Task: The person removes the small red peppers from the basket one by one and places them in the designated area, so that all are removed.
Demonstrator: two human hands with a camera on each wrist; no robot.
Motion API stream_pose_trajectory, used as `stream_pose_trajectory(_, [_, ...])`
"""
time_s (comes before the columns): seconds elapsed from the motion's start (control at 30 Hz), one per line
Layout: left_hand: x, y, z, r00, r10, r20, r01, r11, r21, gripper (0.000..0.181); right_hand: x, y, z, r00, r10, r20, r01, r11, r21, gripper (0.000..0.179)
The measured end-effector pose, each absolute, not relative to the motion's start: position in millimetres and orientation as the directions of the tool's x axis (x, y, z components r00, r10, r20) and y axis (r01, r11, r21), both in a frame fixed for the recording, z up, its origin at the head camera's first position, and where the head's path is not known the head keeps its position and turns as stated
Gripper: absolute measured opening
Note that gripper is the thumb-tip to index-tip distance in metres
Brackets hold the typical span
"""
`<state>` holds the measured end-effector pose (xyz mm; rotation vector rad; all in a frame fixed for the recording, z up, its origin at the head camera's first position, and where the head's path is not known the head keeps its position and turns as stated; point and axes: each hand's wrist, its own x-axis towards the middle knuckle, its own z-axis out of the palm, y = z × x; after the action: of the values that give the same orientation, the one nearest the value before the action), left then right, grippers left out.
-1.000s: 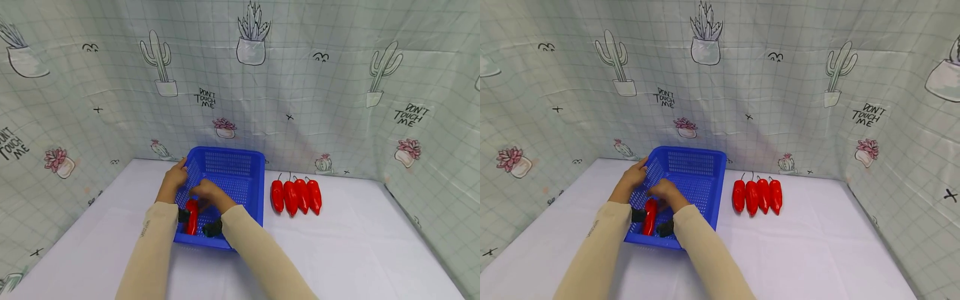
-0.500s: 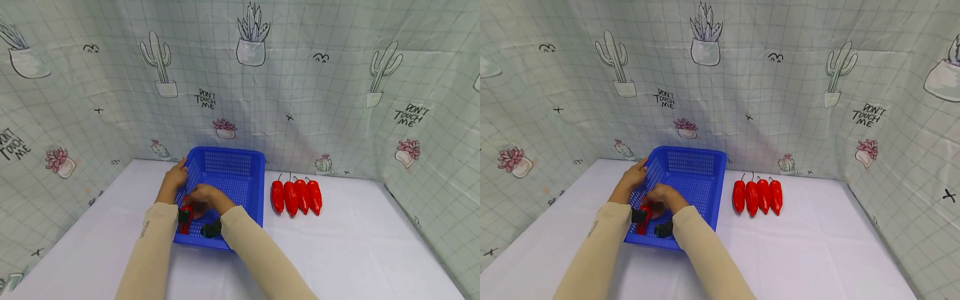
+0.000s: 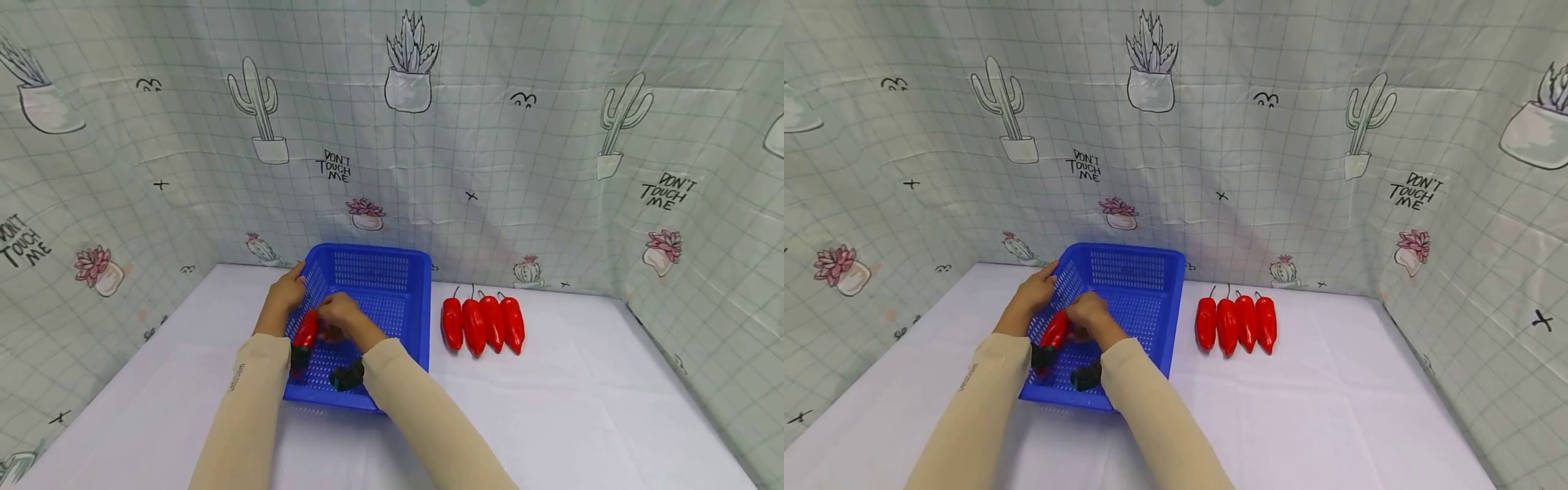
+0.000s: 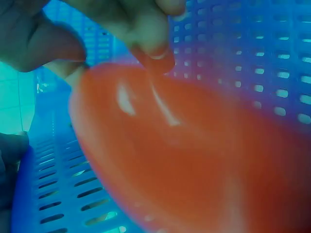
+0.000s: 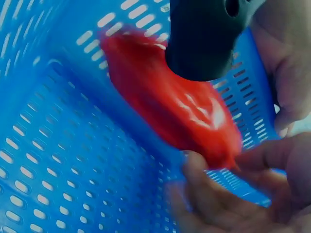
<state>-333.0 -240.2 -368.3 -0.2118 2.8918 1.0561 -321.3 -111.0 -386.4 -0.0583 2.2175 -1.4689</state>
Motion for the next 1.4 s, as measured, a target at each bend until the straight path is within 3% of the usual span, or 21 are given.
stream_pose_trajectory(0.17, [-332.8,-241.0,-367.8,-0.987,-0.11,-0.117,-0.159,0.753,0.639,0.052,-324.4,-113.8,-390.4,-0.772,-0.482,-0.414,0.234,0.39,-0.89,0.031])
stream_pose_trajectory(0.37, [-334.4,-239.4,-368.3,-0.986,-0.102,-0.131,-0.163,0.74,0.653,0.052,-326.0,-114.2,-391.9,-0.722,-0.546,-0.425,0.242,0.376,-0.894,0.019])
stream_pose_trajectory(0.43, [-334.1,-238.7,-368.2,-0.986,-0.106,-0.131,-0.167,0.736,0.656,0.052,-325.4,-114.4,-391.8,-0.734,-0.53,-0.425,0.237,0.387,-0.891,0.013])
stream_pose_trajectory(0.63, [-333.2,-237.5,-368.9,-0.988,-0.108,-0.109,-0.153,0.745,0.649,0.052,-322.1,-113.4,-390.6,-0.889,-0.303,-0.344,0.204,0.411,-0.889,0.014])
stream_pose_trajectory(0.73, [-332.5,-237.5,-369.2,-0.988,-0.107,-0.109,-0.152,0.748,0.646,0.052,-321.9,-112.3,-390.7,-0.924,-0.234,-0.304,0.175,0.448,-0.877,0.017])
stream_pose_trajectory(0.9, [-331.5,-237.2,-369.2,-0.988,-0.11,-0.112,-0.156,0.752,0.641,0.052,-320.0,-111.5,-389.6,-0.91,-0.277,-0.309,0.161,0.453,-0.877,0.035])
stream_pose_trajectory(1.1, [-330.8,-236.9,-369.3,-0.988,-0.112,-0.106,-0.154,0.751,0.642,0.052,-322.6,-108.1,-392.3,-0.916,-0.286,-0.281,0.151,0.402,-0.903,0.019])
stream_pose_trajectory(1.4, [-331.1,-237.1,-370.9,-0.988,-0.108,-0.109,-0.153,0.758,0.633,0.052,-327.9,-104.8,-393.7,-0.863,-0.359,-0.354,0.257,0.29,-0.922,0.034])
